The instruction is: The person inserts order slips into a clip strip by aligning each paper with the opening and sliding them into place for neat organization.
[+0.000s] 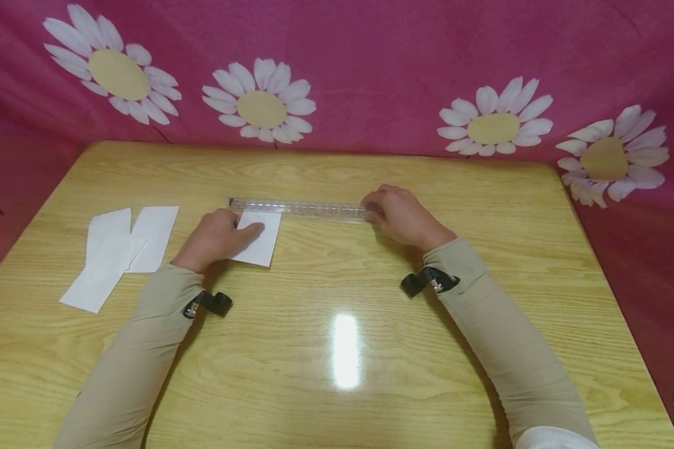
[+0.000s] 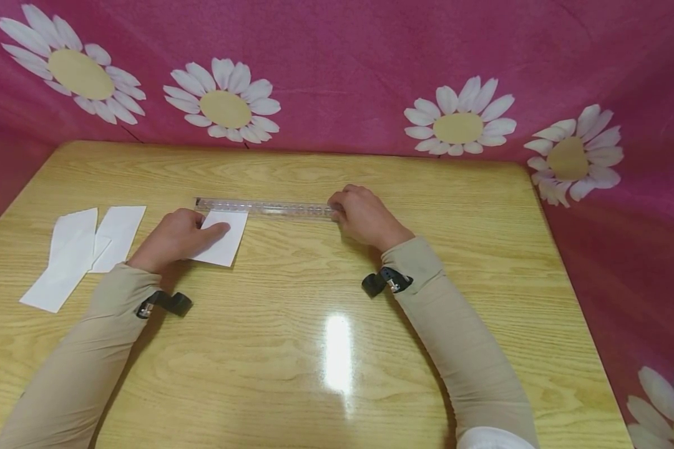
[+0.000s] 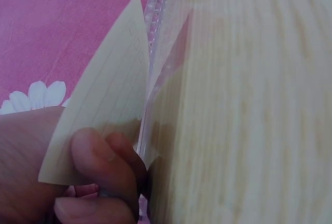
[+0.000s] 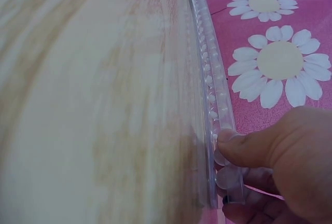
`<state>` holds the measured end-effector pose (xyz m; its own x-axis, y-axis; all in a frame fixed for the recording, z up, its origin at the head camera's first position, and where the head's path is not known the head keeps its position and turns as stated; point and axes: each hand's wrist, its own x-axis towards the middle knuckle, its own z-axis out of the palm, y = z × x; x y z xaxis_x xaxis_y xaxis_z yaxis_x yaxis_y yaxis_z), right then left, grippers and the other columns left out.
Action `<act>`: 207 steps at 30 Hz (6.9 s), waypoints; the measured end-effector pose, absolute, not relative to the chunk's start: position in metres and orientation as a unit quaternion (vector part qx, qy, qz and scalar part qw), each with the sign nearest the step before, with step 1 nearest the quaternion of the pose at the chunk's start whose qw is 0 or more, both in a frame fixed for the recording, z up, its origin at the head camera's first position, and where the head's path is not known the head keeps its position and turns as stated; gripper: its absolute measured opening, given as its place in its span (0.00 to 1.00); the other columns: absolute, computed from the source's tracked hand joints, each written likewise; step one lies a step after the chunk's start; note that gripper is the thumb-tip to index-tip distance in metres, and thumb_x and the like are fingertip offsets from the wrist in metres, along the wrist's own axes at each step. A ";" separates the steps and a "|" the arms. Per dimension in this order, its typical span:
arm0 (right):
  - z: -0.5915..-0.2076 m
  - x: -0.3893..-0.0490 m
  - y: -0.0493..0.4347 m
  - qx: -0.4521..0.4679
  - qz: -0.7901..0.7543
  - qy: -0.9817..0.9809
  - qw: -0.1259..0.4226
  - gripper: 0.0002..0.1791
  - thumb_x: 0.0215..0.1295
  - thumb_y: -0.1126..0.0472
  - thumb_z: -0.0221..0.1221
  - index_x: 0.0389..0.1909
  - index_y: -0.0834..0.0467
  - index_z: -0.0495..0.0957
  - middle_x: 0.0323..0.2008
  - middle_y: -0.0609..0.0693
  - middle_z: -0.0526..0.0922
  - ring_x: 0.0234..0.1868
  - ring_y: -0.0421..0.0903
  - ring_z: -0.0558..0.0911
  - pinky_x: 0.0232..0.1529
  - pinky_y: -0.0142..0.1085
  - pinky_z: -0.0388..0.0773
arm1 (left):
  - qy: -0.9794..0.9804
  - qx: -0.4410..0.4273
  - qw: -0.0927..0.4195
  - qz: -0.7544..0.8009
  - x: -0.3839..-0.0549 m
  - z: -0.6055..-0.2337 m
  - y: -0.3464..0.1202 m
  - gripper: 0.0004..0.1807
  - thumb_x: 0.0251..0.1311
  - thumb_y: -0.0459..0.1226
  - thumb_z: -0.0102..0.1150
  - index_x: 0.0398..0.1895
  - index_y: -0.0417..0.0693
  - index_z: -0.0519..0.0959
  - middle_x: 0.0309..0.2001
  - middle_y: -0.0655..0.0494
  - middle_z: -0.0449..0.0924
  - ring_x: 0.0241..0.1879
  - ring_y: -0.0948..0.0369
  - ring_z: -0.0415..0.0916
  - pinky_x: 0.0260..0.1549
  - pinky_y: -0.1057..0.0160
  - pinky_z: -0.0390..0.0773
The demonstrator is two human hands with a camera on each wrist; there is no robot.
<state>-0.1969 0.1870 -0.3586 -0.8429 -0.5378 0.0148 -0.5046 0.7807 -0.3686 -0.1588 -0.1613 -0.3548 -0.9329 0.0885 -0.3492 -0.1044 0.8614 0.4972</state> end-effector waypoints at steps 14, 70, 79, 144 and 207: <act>-0.359 -0.196 0.187 -0.279 -0.184 0.941 0.043 0.16 0.74 0.62 0.59 0.58 0.64 0.81 0.49 0.61 0.85 0.52 0.57 0.81 0.60 0.51 0.76 | 0.946 -0.010 0.186 0.266 -0.159 -0.356 -0.158 0.28 0.71 0.59 0.53 0.30 0.42 0.74 0.26 0.52 0.64 0.27 0.56 0.66 0.26 0.60 0.66; -0.358 -0.195 0.186 -0.271 -0.186 0.943 0.056 0.16 0.75 0.61 0.59 0.59 0.63 0.81 0.51 0.60 0.84 0.53 0.56 0.81 0.62 0.50 0.77 | 0.942 -0.003 0.177 0.287 -0.157 -0.357 -0.142 0.26 0.71 0.57 0.55 0.29 0.43 0.77 0.25 0.53 0.70 0.27 0.56 0.68 0.27 0.61 0.69; -0.358 -0.196 0.186 -0.270 -0.186 0.943 0.062 0.16 0.76 0.62 0.58 0.59 0.63 0.81 0.52 0.60 0.84 0.54 0.56 0.81 0.63 0.50 0.76 | 0.941 -0.001 0.177 0.289 -0.156 -0.356 -0.139 0.26 0.71 0.56 0.56 0.26 0.44 0.75 0.23 0.55 0.65 0.25 0.57 0.66 0.26 0.61 0.67; -0.360 -0.197 0.187 -0.276 -0.183 0.942 0.051 0.17 0.75 0.62 0.58 0.59 0.64 0.81 0.51 0.60 0.85 0.53 0.56 0.82 0.61 0.50 0.77 | 0.943 0.014 0.180 0.281 -0.160 -0.358 -0.119 0.25 0.71 0.56 0.55 0.25 0.46 0.70 0.25 0.54 0.64 0.26 0.57 0.64 0.25 0.61 0.68; -0.358 -0.197 0.187 -0.274 -0.180 0.943 0.055 0.17 0.75 0.61 0.57 0.59 0.63 0.81 0.51 0.60 0.84 0.52 0.56 0.81 0.61 0.50 0.77 | 0.945 0.036 0.171 0.277 -0.159 -0.357 -0.098 0.25 0.71 0.55 0.56 0.22 0.47 0.71 0.24 0.55 0.67 0.25 0.58 0.66 0.25 0.62 0.69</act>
<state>-0.1965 0.1867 -0.3578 -0.8434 -0.5373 -0.0048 -0.4977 0.7845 -0.3700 -0.1592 -0.0980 -0.3573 -0.9387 0.1624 -0.3040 -0.0274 0.8441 0.5355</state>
